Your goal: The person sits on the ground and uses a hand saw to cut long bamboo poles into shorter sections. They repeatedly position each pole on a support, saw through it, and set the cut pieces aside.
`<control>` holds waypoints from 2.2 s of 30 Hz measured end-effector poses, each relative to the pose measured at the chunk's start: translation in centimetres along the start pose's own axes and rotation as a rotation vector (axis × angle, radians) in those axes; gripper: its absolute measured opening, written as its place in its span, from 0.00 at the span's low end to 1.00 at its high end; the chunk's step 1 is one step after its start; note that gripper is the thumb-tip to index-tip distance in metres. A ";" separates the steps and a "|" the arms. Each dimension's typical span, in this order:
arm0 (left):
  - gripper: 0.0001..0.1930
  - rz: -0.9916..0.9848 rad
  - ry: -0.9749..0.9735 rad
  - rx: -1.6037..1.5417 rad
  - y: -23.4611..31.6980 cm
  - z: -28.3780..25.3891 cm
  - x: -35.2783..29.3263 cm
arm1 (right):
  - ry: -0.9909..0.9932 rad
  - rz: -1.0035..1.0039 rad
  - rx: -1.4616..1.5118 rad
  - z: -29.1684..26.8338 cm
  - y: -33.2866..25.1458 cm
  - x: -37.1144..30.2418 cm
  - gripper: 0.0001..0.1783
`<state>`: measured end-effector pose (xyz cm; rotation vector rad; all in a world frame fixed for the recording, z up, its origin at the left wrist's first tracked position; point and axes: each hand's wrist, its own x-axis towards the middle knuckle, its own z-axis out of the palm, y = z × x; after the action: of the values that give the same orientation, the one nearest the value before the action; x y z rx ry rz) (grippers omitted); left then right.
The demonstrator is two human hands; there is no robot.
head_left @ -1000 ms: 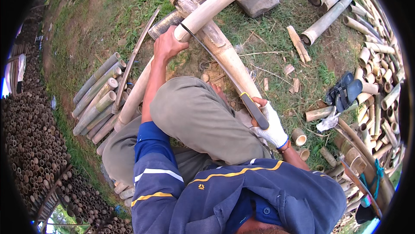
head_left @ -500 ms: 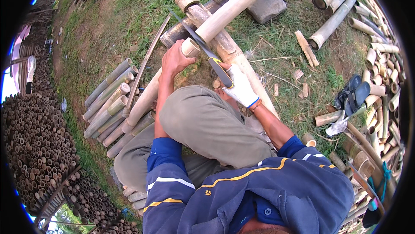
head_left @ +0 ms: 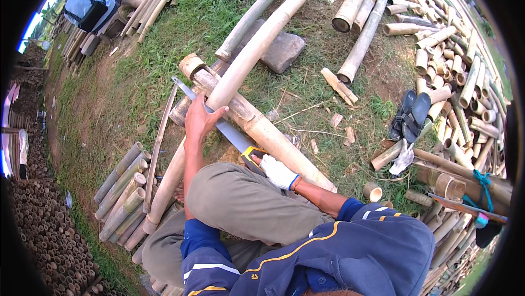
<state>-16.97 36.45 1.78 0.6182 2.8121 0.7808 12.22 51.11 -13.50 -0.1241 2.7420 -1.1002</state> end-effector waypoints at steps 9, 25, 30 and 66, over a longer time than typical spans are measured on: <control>0.46 0.061 0.148 -0.094 0.4 5.5 0.6 | 0.058 -0.031 -0.024 2.3 2.2 -0.3 0.21; 0.42 0.426 -0.023 0.020 7.0 8.1 -2.7 | -0.087 0.080 0.067 6.9 4.6 1.5 0.25; 0.40 0.580 0.043 0.067 5.9 8.5 -3.2 | 0.005 0.263 0.343 9.8 7.0 2.1 0.26; 0.54 -0.208 0.107 0.253 -14.8 -5.1 -9.4 | 0.095 -0.018 -0.016 5.7 2.7 0.6 0.27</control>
<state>-14.96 18.56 -1.27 0.3156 3.0362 0.4371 12.70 49.11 -19.45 -0.1008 2.8394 -1.1169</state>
